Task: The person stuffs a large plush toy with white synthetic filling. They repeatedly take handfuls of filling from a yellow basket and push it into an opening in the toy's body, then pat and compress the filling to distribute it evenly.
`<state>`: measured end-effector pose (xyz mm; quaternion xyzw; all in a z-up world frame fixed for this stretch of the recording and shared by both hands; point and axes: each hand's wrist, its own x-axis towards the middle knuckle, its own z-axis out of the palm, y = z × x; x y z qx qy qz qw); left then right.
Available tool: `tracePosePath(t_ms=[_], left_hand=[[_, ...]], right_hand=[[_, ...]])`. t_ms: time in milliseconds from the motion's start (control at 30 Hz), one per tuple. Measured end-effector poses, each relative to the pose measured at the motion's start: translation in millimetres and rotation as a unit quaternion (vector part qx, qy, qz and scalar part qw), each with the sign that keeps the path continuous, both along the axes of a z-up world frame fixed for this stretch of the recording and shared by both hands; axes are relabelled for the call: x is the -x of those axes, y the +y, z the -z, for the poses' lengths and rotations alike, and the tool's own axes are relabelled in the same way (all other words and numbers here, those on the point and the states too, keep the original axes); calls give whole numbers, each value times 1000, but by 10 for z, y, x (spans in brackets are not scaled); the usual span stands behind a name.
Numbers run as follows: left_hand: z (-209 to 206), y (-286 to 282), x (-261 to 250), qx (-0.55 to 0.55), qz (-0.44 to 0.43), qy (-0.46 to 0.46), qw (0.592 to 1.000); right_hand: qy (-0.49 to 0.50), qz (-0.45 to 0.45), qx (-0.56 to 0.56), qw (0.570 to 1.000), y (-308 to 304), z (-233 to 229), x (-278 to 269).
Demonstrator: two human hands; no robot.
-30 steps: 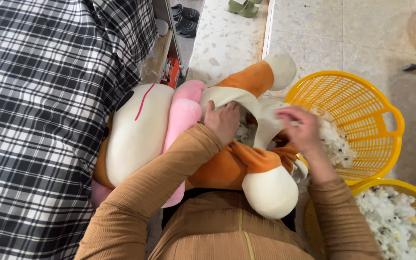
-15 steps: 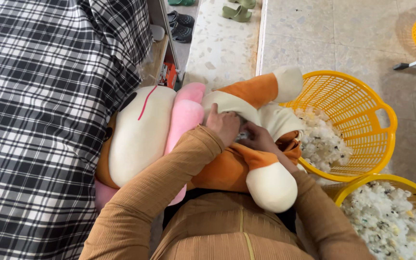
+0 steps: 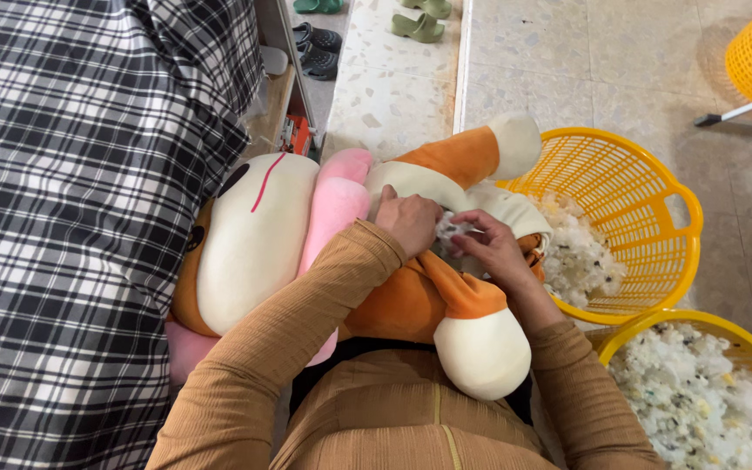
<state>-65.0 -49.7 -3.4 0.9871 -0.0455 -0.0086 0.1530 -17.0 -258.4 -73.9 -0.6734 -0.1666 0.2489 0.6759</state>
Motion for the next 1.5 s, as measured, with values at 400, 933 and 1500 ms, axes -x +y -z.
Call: tracePosePath(t_ms=[400, 933, 1500], left_hand=[[-21, 38, -37, 75, -20, 74, 994], [-143, -4, -10, 93, -32, 68, 993], [25, 19, -49, 54, -63, -8, 996]], right_hand=[[13, 26, -62, 998, 146, -82, 5], [73, 73, -174, 979, 56, 172, -131], [18, 288, -360, 888, -901, -33, -466]])
